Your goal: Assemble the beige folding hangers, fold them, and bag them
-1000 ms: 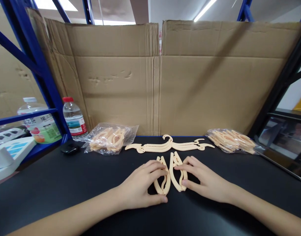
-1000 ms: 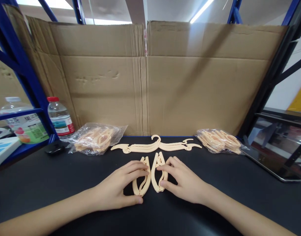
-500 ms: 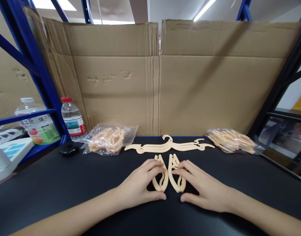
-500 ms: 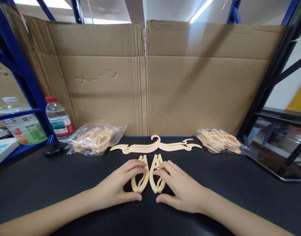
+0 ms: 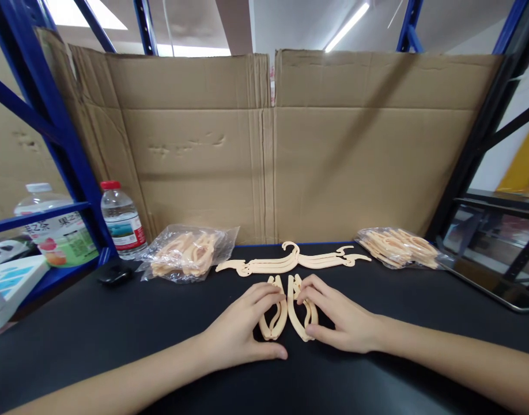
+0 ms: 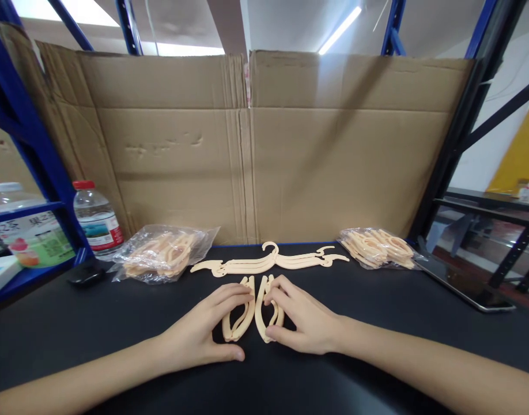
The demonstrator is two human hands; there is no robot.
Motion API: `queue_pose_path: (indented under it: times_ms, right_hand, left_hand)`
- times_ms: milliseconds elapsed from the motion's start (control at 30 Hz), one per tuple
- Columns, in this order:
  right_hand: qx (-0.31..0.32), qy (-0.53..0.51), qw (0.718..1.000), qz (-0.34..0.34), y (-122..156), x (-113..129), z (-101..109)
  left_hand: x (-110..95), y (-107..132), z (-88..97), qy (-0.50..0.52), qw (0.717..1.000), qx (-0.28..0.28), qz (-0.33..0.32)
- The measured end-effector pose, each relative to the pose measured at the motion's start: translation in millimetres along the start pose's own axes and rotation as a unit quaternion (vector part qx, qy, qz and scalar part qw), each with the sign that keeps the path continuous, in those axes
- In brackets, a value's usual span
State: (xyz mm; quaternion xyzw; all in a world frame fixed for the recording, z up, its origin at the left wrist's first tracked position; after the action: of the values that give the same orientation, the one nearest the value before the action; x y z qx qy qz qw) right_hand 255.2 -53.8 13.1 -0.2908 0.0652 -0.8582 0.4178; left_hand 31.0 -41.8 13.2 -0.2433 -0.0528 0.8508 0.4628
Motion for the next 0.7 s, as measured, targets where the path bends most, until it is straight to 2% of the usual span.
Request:
queue_pose_path:
  times_ms: [100, 200, 300, 367, 433, 600, 700]
  right_hand:
    - [-0.042, -0.009, 0.999, 0.004, 0, -5, 1]
    - [-0.124, -0.031, 0.992, 0.004, 6, -15, 6]
    - [-0.189, -0.052, 0.977, -0.082, 12, -35, 11]
    - [-0.19, -0.065, 0.967, -0.156, 13, -49, 13]
    - [-0.177, -0.079, 0.962, -0.193, 12, -59, 13]
    - [-0.143, -0.105, 0.963, -0.203, 7, -68, 13]
    - [-0.142, -0.12, 0.96, -0.211, 6, -70, 15]
  left_hand:
    - [3, 5, 5.8, 0.002, 1.0, -0.018, 0.001]
    - [8, 11, 13.3, 0.021, 0.999, -0.034, 0.004]
    - [12, 14, 20.0, 0.039, 0.999, -0.035, -0.005]
    - [14, 13, 22.4, 0.05, 0.998, -0.032, -0.003]
    - [15, 11, 22.5, 0.057, 0.998, -0.026, 0.0]
    - [12, 7, 20.0, 0.051, 0.999, -0.019, -0.001]
    - [10, 6, 19.9, 0.051, 0.998, -0.02, 0.01]
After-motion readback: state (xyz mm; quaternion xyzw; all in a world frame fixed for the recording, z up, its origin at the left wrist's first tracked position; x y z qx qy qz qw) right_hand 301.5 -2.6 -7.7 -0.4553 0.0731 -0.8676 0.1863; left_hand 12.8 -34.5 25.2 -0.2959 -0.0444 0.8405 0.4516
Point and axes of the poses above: each hand's wrist, its own y-axis away from the middle knuckle, its own z-axis out of the back of the hand, x = y × z, the point moved 2 cm from there along -y, towards the middle knuckle, and after that the axes turned 1 degree about -z, right-handed, at the moved point
